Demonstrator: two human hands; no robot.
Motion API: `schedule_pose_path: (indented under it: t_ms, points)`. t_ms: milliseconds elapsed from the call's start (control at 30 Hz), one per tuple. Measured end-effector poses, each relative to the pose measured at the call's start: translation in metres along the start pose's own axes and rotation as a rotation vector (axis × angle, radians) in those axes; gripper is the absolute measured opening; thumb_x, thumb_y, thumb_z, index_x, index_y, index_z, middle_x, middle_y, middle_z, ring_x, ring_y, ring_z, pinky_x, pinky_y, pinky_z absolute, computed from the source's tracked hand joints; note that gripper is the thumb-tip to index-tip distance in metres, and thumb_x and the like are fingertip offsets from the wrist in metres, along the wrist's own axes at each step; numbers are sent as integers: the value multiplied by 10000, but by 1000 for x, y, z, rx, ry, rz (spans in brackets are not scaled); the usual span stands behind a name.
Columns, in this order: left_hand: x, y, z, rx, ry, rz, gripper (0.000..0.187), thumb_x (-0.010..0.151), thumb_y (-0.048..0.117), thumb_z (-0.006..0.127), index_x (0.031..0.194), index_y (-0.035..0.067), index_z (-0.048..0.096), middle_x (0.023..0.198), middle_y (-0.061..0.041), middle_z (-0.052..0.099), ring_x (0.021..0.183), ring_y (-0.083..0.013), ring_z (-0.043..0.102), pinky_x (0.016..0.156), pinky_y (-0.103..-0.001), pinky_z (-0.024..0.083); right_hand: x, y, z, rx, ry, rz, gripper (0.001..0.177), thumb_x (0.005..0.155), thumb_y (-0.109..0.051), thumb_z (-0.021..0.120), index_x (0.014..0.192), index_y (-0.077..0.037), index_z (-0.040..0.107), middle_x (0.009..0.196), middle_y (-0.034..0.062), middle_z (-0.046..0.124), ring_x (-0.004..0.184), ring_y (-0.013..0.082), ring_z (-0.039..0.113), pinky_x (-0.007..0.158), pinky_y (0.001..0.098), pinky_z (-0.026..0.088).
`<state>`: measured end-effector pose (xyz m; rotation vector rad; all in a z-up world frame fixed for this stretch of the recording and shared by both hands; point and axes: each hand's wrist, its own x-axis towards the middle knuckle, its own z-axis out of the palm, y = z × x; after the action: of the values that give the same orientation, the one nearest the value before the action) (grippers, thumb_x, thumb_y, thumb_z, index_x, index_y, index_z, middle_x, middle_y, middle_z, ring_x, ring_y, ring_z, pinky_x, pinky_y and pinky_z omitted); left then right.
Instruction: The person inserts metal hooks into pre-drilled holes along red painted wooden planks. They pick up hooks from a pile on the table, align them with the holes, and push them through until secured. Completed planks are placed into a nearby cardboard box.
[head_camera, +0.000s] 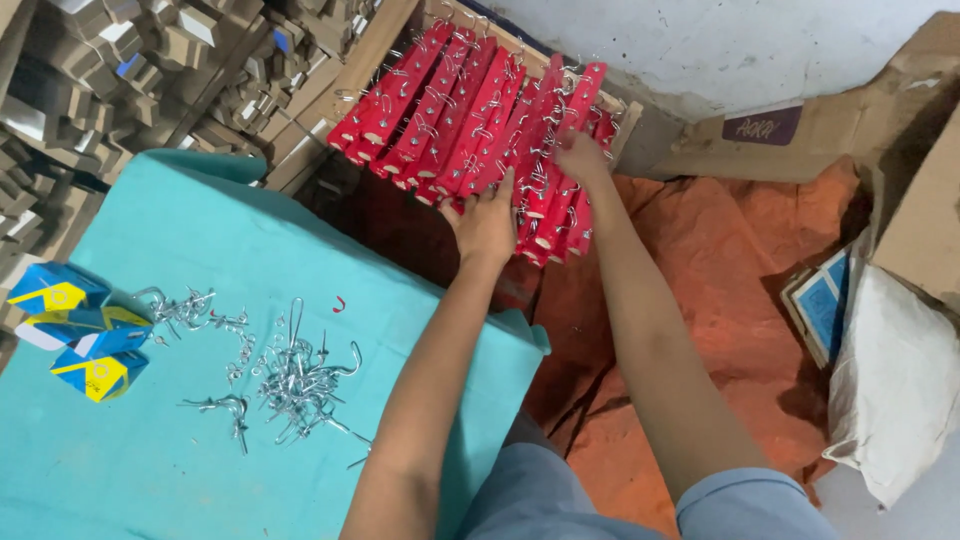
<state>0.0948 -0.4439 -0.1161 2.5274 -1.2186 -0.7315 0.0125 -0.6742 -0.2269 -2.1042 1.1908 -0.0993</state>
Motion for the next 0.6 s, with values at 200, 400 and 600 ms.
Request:
schedule_pose_path:
  t_ms: [200, 400, 600]
  points:
    - [5, -2, 6, -17, -8, 3, 565, 1046, 256, 460, 1589, 274, 305, 1391, -60, 611, 1302, -291, 539, 1113, -664, 121, -22, -15, -23, -1, -87, -4, 423, 876, -365, 692, 1245, -158, 708, 1169, 154, 731, 1210, 373, 634, 1036, 498, 481]
    - [2, 1, -6, -22, -65, -8, 599, 1032, 202, 479, 1596, 260, 287, 1432, -57, 583, 1330, -294, 511, 1129, -645, 102, -24, -13, -34, -40, -225, -19, 377, 848, -388, 698, 1194, -240, 718, 1100, 20, 764, 1130, 287, 685, 974, 415, 502]
    - [-4, 5, -16, 20, -166, -28, 803, 963, 205, 572, 1628, 271, 128, 1496, -64, 520, 1393, -313, 453, 1131, -651, 85, -45, -36, -54, -12, -320, -84, 493, 907, -287, 599, 1375, -134, 612, 1168, 97, 747, 1182, 345, 652, 1022, 467, 475]
